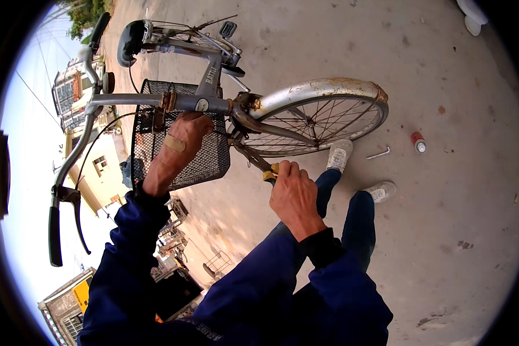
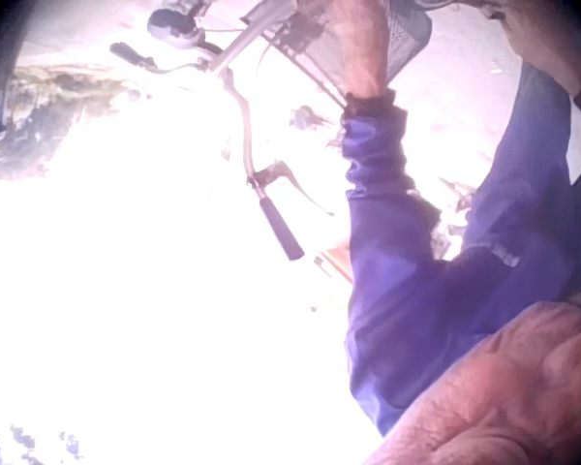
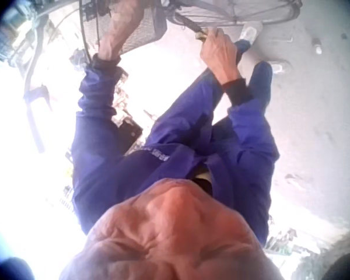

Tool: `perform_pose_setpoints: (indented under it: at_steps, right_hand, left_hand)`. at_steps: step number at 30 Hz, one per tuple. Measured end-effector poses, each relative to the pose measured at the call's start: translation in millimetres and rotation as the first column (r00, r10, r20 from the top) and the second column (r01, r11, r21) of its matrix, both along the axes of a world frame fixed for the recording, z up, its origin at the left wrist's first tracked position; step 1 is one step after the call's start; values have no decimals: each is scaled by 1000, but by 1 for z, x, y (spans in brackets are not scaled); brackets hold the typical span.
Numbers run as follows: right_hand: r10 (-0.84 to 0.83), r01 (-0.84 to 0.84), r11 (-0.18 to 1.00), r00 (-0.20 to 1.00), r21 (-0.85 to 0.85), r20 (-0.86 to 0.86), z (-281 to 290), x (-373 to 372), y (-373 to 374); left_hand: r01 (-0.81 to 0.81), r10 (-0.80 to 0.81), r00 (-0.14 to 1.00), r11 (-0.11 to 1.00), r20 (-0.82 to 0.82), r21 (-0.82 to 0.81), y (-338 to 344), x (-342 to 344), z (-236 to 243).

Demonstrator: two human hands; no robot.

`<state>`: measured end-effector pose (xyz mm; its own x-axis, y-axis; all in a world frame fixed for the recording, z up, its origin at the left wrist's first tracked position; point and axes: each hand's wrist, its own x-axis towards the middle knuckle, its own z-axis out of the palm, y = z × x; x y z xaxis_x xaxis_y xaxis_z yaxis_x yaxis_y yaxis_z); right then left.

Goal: The person uses pliers to cut a cable attached to the front of a bicycle. After cutting the cable, the person walks into a cluttered workshop area.

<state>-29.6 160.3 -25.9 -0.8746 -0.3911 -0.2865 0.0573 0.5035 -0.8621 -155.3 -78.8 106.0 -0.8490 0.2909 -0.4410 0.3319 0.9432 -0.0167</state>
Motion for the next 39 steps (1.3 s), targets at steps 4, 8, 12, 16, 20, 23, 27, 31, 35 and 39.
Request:
perform_pose_setpoints:
  at_steps: [4,8,12,16,20,23,27,31,35,39]
  right_hand:
    - [93,-94,996,994,-8,-55,2,-25,-24]
    - [-67,58,990,996,-132,-60,-54,2,-14]
    - [-109,107,986,994,-125,-6,-106,38,-36]
    - [-129,119,981,990,-153,-55,-66,39,-19]
    - [-149,136,970,987,-201,-53,-27,10,-51]
    - [-168,144,962,982,-232,-89,-48,16,-60]
    - [-169,173,975,985,-141,41,-118,55,-42]
    - [-185,184,973,983,-141,4,-78,67,-33]
    - [-152,159,958,987,-239,48,-14,27,-57]
    - [-135,133,991,988,-29,-80,-134,71,-16]
  left_hand:
    - [1,-1,1000,1000,-3,-8,3,-5,0]
    - [2,0,999,999,33,-52,-7,-1,-7]
    - [21,-19,998,999,55,-31,7,-10,-4]
    - [-5,7,999,999,36,-53,6,3,-3]
    - [-32,34,999,998,41,-48,9,-7,-5]
    - [16,-15,1000,998,16,-62,16,-7,-9]
    - [10,-5,997,998,73,-68,12,-12,-1]
    - [25,-23,999,997,35,-73,13,0,0]
    - [46,-46,999,996,7,-74,8,-2,2]
    - [39,-39,999,993,7,-115,10,1,5]
